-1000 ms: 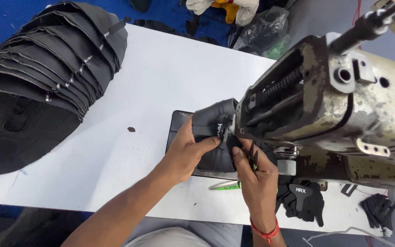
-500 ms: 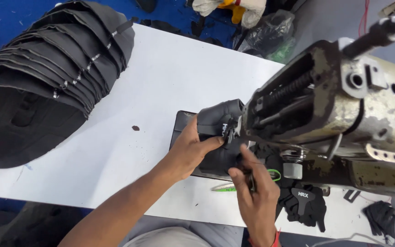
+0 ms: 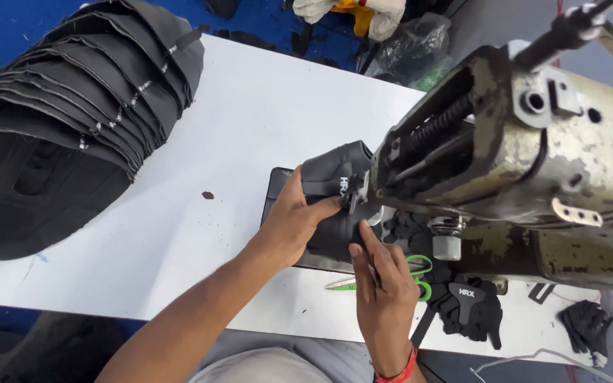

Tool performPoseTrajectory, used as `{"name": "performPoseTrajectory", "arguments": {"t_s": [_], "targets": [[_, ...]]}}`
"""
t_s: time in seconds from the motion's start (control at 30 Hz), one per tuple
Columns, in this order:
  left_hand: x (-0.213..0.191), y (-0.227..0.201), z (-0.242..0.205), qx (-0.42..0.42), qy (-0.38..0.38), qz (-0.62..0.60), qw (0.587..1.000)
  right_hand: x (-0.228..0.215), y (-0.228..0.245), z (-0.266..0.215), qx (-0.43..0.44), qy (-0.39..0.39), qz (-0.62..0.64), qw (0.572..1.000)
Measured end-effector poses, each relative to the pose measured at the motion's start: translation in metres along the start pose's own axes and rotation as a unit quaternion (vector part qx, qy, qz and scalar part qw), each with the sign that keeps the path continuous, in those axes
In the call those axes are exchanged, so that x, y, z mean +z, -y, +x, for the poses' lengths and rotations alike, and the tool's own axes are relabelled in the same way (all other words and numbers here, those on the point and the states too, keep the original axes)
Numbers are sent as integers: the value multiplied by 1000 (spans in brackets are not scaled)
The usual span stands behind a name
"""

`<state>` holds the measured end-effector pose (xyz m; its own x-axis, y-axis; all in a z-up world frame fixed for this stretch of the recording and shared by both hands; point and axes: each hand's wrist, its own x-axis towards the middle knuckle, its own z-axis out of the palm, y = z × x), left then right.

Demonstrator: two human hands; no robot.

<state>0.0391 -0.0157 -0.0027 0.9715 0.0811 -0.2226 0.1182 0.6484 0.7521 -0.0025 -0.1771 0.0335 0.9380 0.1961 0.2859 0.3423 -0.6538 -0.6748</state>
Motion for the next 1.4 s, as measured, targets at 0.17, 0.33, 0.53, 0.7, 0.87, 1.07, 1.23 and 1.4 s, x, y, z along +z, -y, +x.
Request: {"name": "performPoseTrajectory", "arguments": {"t_s": [0.17, 0.33, 0.53, 0.7, 0.87, 1.07, 1.23, 1.4], "targets": [[7, -2, -2, -44, -63, 26, 997, -5, -1, 5, -1, -1, 9, 1000], [11, 3, -2, -15, -68, -11, 998, -6, -9, 6, 5, 3, -7, 1000], [8, 6, 1, 26, -60, 13, 998, -1, -16, 4, -82, 0, 3, 997], [10, -5, 1, 16, -60, 120, 991, 12, -26, -3, -56, -11, 7, 998], [9, -5, 4, 43, -43, 168, 984, 17, -25, -2, -62, -27, 12, 998], [11, -7, 2, 44, -44, 207, 976, 15, -24, -4, -55, -20, -4, 998], [6, -7, 8, 68, -28, 223, 972, 17, -26, -4, -88, -28, 22, 996], [7, -7, 7, 53, -19, 204, 977, 17, -27, -5, -73, -24, 11, 997]]}}
